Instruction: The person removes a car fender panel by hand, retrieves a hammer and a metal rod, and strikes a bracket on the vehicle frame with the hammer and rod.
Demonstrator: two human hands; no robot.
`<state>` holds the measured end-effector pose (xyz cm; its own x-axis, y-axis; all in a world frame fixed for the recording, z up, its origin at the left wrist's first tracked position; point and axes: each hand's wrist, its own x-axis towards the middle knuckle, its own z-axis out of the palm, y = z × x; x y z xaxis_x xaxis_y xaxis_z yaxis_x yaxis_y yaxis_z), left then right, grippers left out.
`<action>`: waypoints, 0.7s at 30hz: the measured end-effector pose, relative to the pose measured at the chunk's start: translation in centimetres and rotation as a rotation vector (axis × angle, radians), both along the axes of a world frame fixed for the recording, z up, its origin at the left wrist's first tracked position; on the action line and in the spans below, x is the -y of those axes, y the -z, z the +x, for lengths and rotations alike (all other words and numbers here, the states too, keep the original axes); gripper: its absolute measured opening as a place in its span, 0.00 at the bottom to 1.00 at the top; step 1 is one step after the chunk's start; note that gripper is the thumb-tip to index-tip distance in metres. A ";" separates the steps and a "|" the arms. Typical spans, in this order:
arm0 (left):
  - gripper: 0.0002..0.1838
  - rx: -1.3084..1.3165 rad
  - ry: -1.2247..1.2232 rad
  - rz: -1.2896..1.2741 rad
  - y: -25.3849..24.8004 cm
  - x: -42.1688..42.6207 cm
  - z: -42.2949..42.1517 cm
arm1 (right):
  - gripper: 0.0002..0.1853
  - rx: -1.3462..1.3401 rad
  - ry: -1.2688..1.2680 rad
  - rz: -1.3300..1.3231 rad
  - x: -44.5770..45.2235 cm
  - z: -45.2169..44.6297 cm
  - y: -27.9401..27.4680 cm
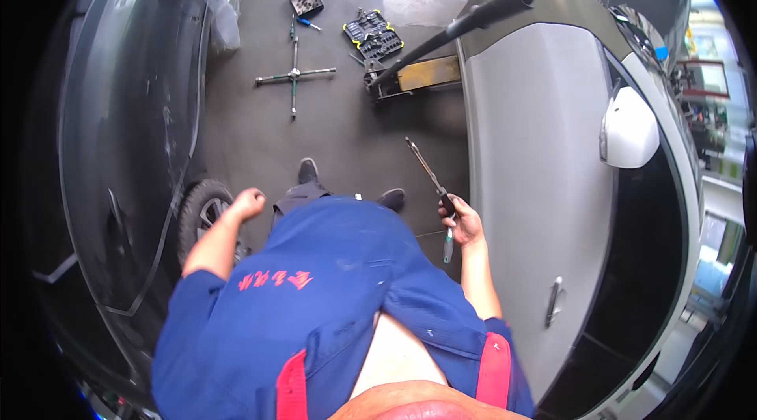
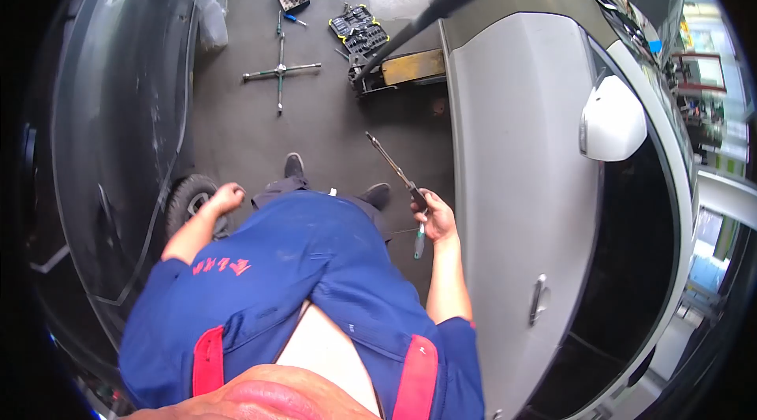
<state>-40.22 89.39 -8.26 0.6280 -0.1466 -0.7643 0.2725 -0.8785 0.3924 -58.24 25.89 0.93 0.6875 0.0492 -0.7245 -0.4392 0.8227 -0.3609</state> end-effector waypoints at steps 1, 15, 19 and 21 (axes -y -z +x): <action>0.17 0.023 0.035 -0.042 -0.3 -1.2 0.5 | 0.15 -0.018 -0.026 0.022 -2.3 2.3 0.6; 0.16 -0.052 -0.343 0.000 6.1 -14.3 27.6 | 0.14 0.119 0.016 0.281 -14.8 40.8 1.0; 0.15 -0.071 -0.520 -0.172 2.6 -8.1 37.7 | 0.14 0.076 -0.018 0.234 -13.2 52.5 3.2; 0.15 -0.040 -0.240 -0.152 -4.6 -5.0 43.1 | 0.15 0.049 -0.009 0.333 -13.0 58.6 3.9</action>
<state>2.87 94.35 -3.65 0.6283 -0.1117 -0.7699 0.4838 -0.7188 0.4992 0.35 38.91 -2.99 0.7197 0.2836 -0.6337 -0.4355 0.8952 -0.0941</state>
